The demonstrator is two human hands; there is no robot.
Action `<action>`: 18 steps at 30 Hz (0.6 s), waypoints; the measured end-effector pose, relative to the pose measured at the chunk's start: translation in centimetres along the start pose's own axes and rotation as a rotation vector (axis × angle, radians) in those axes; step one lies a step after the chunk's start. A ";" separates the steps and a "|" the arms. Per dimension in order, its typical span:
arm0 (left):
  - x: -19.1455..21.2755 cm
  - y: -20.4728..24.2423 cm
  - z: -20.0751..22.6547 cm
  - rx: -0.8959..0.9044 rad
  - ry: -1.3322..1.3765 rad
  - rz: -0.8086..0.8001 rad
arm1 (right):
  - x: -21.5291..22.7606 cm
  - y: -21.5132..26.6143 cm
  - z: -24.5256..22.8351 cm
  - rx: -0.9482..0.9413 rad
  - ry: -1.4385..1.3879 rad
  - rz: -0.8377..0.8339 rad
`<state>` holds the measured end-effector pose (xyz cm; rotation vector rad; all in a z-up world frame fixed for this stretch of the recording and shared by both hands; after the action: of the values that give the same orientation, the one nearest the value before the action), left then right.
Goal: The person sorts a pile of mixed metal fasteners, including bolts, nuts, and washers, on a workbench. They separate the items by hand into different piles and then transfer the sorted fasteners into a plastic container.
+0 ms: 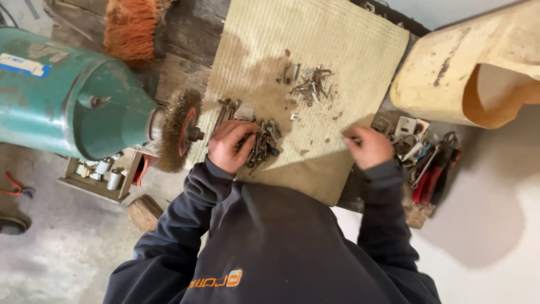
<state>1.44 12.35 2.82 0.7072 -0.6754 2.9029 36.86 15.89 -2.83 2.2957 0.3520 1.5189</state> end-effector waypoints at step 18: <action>-1.4 -1.6 2.4 -0.037 -0.042 -0.070 | 0.6 -10.6 -13.6 0.311 0.062 0.224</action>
<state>3.92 12.79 4.72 0.7732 -0.6930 2.8120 24.49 27.85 -2.10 2.6055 0.3815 1.7530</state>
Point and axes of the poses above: each hand's wrist, its own y-axis away from the middle knuckle, its own x-axis out of the back of the hand, z = x × y, the point moved 9 cm from there along -y, towards the middle knuckle, and after that the axes turned 13 degrees about -x, right-handed, at the moved point
